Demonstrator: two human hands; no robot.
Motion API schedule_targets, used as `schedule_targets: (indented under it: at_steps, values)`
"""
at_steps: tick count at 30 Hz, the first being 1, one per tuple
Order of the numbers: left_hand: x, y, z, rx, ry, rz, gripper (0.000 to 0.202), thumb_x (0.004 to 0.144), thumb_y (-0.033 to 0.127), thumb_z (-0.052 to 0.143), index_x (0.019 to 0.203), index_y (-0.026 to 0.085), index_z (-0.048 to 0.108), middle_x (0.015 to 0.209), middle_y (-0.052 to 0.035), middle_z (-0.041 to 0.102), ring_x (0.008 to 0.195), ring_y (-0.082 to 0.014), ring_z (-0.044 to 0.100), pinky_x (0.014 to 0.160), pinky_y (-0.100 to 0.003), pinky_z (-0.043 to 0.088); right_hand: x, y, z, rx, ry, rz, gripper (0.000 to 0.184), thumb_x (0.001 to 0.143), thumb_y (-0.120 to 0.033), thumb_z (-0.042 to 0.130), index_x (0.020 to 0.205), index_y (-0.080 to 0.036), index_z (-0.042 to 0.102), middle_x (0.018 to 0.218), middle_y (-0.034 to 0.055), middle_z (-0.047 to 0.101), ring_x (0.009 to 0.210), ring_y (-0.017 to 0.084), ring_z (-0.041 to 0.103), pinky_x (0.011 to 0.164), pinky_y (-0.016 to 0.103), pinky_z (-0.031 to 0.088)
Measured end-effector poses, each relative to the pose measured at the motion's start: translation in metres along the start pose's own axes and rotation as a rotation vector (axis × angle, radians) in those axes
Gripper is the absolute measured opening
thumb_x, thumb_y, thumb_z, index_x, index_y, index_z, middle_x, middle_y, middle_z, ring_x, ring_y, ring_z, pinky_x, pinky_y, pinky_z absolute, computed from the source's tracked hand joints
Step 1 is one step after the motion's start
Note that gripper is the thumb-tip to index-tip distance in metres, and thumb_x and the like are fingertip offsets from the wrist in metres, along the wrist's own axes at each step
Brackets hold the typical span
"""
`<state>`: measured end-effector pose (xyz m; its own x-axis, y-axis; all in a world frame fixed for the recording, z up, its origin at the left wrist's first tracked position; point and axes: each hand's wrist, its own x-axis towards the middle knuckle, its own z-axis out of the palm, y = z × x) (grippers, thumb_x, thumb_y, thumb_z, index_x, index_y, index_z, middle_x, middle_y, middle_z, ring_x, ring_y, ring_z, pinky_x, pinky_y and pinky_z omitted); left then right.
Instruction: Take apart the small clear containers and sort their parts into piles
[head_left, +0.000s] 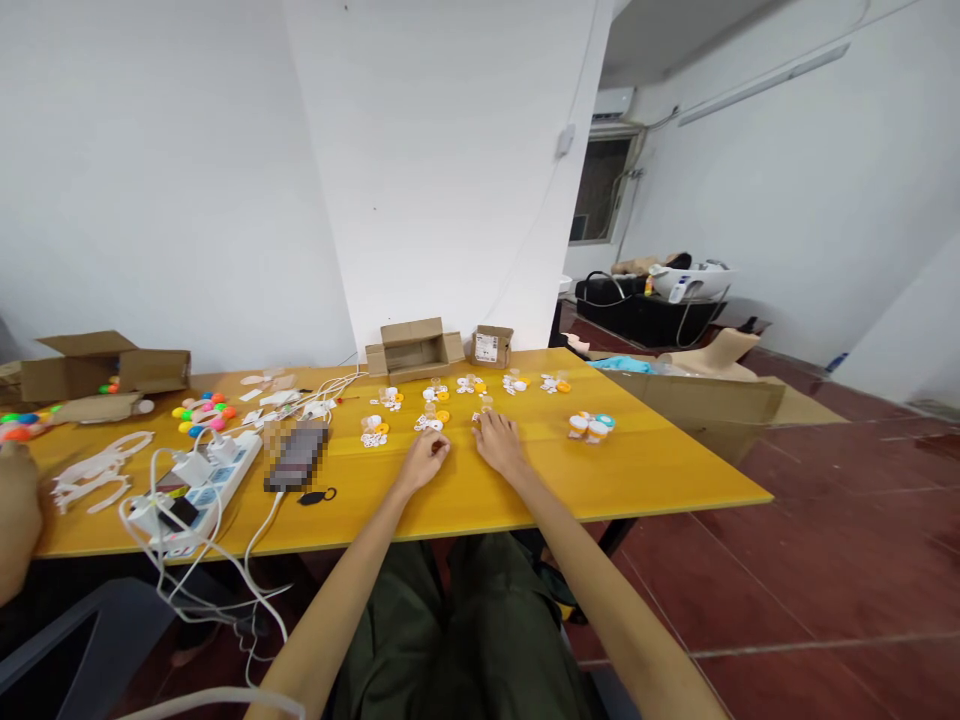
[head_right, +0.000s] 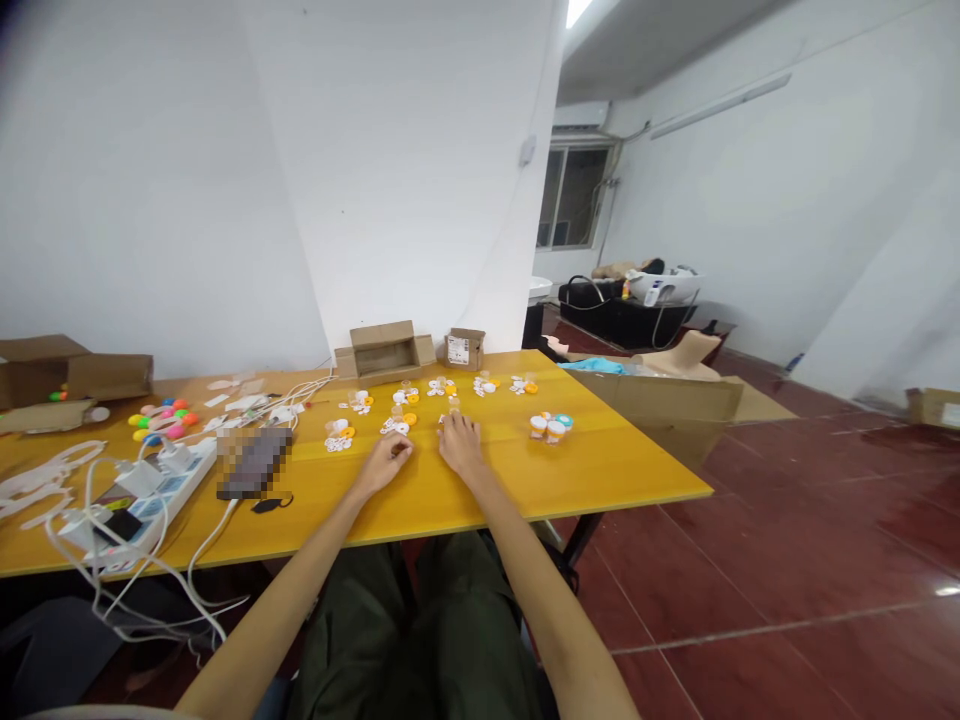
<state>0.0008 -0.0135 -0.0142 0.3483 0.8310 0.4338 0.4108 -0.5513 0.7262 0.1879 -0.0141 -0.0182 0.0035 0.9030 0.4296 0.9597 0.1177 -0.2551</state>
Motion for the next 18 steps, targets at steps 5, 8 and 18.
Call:
schedule_targets:
  at_steps: [5, 8, 18]
  values:
    - [0.000, 0.001, 0.000, -0.001, 0.001, 0.010, 0.014, 0.080, 0.011, 0.057, 0.070, 0.021, 0.063, 0.082, -0.0019, 0.063, 0.080, -0.0183, 0.061, 0.075, -0.030, 0.052, 0.002, 0.002, 0.001, 0.005, 0.007, 0.071, 0.024, 0.092, -0.020, 0.051, 0.115, -0.021, 0.061, 0.115, 0.0154, 0.068, 0.108, 0.029, 0.060, 0.086, 0.039, 0.043]
    - [0.000, 0.002, 0.000, 0.000, -0.005, 0.009, 0.016, 0.080, 0.010, 0.055, 0.070, 0.020, 0.062, 0.082, -0.0019, 0.063, 0.080, -0.0180, 0.061, 0.074, -0.029, 0.052, 0.003, 0.002, -0.002, 0.008, 0.007, 0.122, 0.021, 0.093, -0.022, 0.053, 0.112, -0.021, 0.063, 0.111, 0.0148, 0.069, 0.107, 0.028, 0.062, 0.086, 0.037, 0.044]
    - [0.000, 0.003, -0.001, 0.001, -0.016, -0.008, 0.015, 0.082, 0.013, 0.057, 0.071, 0.020, 0.063, 0.084, -0.0022, 0.063, 0.081, -0.0179, 0.060, 0.078, -0.030, 0.052, -0.006, 0.000, -0.015, 0.008, 0.034, 0.172, 0.024, 0.095, -0.026, 0.050, 0.092, -0.022, 0.074, 0.106, 0.0153, 0.071, 0.103, 0.028, 0.064, 0.083, 0.038, 0.046]
